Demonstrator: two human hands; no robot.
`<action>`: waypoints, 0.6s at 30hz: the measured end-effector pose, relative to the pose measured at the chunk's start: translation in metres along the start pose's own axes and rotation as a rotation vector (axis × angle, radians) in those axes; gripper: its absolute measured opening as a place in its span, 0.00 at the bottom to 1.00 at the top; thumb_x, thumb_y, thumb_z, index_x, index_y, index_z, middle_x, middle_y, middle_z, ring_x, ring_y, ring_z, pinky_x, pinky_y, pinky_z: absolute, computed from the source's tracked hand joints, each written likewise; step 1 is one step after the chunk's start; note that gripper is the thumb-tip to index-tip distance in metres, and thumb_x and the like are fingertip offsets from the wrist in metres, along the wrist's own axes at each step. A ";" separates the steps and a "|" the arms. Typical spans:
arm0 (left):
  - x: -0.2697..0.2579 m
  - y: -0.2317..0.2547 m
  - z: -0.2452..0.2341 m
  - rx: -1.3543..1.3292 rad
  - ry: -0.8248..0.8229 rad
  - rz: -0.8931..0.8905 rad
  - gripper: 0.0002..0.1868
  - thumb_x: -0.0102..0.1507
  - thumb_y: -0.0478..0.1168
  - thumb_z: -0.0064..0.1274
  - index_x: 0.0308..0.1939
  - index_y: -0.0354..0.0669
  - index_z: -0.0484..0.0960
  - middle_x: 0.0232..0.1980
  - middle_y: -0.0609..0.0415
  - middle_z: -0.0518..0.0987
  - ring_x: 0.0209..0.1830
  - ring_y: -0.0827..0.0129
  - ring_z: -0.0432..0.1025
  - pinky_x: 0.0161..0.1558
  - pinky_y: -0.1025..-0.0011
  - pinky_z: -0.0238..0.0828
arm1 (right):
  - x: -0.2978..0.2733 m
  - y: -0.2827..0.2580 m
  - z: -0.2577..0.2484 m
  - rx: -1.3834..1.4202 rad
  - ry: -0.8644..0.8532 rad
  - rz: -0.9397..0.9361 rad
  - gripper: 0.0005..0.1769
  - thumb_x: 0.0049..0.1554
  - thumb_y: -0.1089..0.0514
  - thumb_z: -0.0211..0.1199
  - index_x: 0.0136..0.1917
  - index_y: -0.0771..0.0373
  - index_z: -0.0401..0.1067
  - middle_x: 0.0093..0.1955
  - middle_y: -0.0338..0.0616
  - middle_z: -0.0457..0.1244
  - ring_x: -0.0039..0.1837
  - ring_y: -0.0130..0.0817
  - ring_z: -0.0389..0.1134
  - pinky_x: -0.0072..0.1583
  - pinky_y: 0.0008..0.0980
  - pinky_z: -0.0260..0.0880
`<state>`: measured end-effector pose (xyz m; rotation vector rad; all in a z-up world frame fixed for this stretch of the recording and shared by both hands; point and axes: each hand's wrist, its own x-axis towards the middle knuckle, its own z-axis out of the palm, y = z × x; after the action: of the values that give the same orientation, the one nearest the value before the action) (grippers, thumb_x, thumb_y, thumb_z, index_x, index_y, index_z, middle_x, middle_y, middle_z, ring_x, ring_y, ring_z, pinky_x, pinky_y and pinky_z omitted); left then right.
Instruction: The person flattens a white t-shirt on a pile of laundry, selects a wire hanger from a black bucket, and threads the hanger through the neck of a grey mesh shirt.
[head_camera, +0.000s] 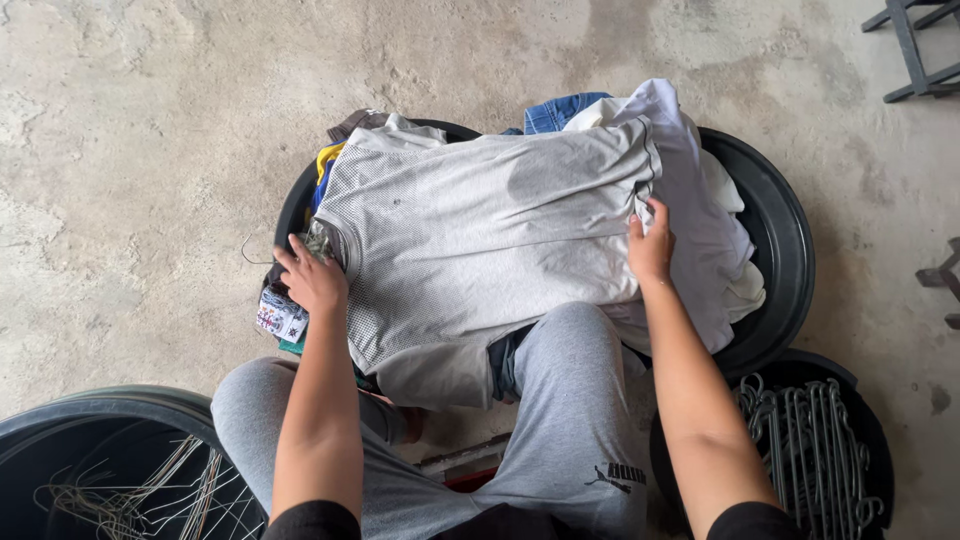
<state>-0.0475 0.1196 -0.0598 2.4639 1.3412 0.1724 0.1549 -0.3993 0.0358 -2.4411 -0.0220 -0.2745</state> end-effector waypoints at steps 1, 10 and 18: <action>0.008 0.000 0.001 0.034 -0.058 0.001 0.30 0.64 0.42 0.51 0.71 0.41 0.69 0.64 0.39 0.67 0.57 0.41 0.67 0.52 0.46 0.69 | -0.002 -0.005 0.001 -0.022 0.017 -0.073 0.22 0.62 0.60 0.62 0.68 0.67 0.67 0.61 0.61 0.66 0.62 0.61 0.67 0.62 0.48 0.65; 0.028 0.029 -0.066 -0.060 0.092 0.034 0.10 0.71 0.40 0.53 0.48 0.38 0.84 0.58 0.36 0.72 0.46 0.44 0.75 0.44 0.54 0.75 | 0.001 -0.059 -0.034 -0.033 0.104 -0.280 0.27 0.56 0.77 0.58 0.67 0.66 0.72 0.58 0.58 0.67 0.61 0.58 0.68 0.62 0.48 0.68; 0.032 0.052 -0.167 -0.127 0.263 0.278 0.10 0.63 0.42 0.69 0.41 0.40 0.87 0.42 0.43 0.79 0.35 0.58 0.73 0.32 0.59 0.71 | 0.002 -0.101 -0.084 0.132 0.214 -0.421 0.31 0.56 0.79 0.57 0.71 0.68 0.69 0.63 0.59 0.67 0.65 0.56 0.69 0.65 0.45 0.69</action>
<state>-0.0319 0.1583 0.1126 2.5733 1.0345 0.6464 0.1321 -0.3739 0.1631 -2.2443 -0.4482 -0.6955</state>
